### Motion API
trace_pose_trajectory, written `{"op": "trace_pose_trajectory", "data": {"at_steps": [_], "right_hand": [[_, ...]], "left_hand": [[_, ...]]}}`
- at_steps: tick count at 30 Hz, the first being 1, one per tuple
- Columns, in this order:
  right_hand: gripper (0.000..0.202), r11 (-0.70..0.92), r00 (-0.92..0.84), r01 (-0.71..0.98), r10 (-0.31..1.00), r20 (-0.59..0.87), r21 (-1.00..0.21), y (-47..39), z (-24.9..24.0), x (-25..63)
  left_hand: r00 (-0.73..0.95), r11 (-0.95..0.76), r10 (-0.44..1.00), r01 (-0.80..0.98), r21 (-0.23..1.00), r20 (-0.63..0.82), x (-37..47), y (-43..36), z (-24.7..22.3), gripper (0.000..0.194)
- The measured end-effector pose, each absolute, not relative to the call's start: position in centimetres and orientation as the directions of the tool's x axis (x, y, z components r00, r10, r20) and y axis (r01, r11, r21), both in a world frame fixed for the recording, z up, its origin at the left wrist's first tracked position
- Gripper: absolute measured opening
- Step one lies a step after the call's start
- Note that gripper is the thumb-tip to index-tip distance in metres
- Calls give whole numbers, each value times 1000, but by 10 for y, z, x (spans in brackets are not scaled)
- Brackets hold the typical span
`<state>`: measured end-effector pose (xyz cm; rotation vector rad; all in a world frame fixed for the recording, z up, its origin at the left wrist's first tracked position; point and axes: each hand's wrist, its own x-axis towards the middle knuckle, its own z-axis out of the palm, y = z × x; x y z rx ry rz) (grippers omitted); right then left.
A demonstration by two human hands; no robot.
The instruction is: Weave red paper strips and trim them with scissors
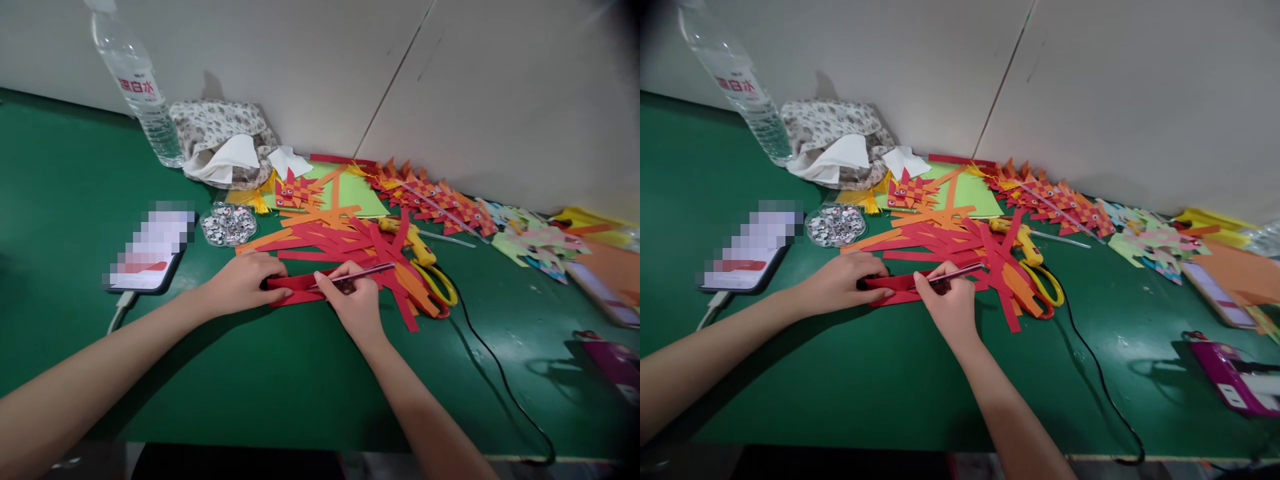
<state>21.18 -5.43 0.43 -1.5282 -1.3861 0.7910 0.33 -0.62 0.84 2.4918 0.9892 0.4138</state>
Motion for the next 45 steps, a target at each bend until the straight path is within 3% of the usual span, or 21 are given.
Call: {"op": "trace_pose_trajectory", "data": {"at_steps": [8,22,28,33,45], "right_hand": [[31,-6,182,412,980,76,-911,-54,11,215],[29,40,221,413,965,143,-910,-52,8,224],[30,83,167,265,977,131,-961,-53,15,215],[30,62,51,319,995,82,-946,-52,9,206],[31,35,63,340,996,60,-940,-53,7,211]], "left_hand": [[761,-638,643,470,611,86,-8,1,14,12],[761,-619,643,445,647,92,-9,3,10,12],[761,-625,639,427,654,114,-9,2,10,11],[752,-633,644,419,651,141,-7,1,12,8],[755,-625,648,450,637,102,-7,1,12,9]]}}
